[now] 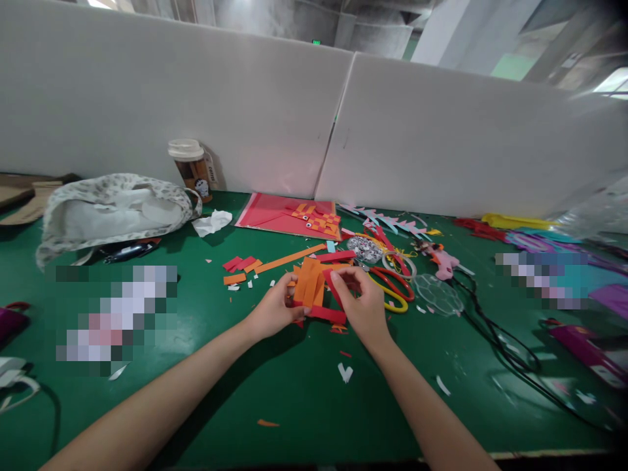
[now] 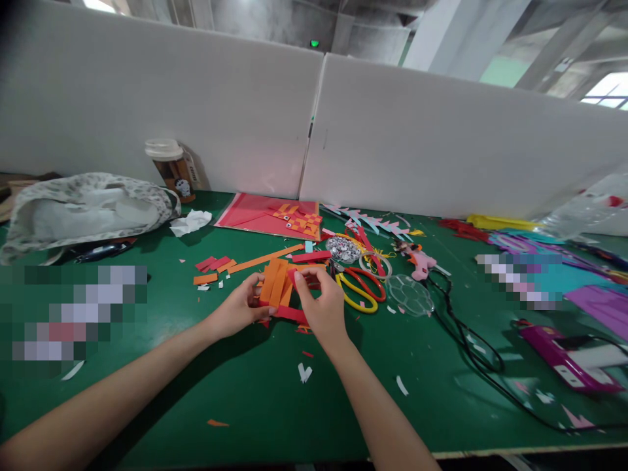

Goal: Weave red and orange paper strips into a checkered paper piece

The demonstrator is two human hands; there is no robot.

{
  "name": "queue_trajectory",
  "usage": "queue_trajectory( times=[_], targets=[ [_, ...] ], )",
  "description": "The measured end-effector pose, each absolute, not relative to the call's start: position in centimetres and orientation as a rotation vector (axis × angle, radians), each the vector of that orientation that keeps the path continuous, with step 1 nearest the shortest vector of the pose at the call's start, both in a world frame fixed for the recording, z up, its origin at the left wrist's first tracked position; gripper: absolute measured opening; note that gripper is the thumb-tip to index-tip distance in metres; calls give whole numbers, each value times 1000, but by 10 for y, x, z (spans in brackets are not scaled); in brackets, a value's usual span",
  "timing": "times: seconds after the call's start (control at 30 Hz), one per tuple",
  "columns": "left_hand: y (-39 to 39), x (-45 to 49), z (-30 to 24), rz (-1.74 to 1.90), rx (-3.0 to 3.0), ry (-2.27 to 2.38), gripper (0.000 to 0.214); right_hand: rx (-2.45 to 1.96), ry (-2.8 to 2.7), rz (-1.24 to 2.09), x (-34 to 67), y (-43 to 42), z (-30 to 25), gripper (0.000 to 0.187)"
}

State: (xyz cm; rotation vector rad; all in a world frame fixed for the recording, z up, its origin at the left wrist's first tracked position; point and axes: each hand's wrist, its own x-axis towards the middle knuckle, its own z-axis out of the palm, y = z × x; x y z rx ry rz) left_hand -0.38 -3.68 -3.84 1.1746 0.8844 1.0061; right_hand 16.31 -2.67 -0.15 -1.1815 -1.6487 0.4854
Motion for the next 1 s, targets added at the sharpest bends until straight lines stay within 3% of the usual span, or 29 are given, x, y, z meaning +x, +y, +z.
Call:
queue_trajectory(
  times=[1.0],
  targets=[
    [-37, -3, -37, 1003, 1182, 916, 40, -1183, -1695, 356, 166, -21, -3, 18]
  ],
)
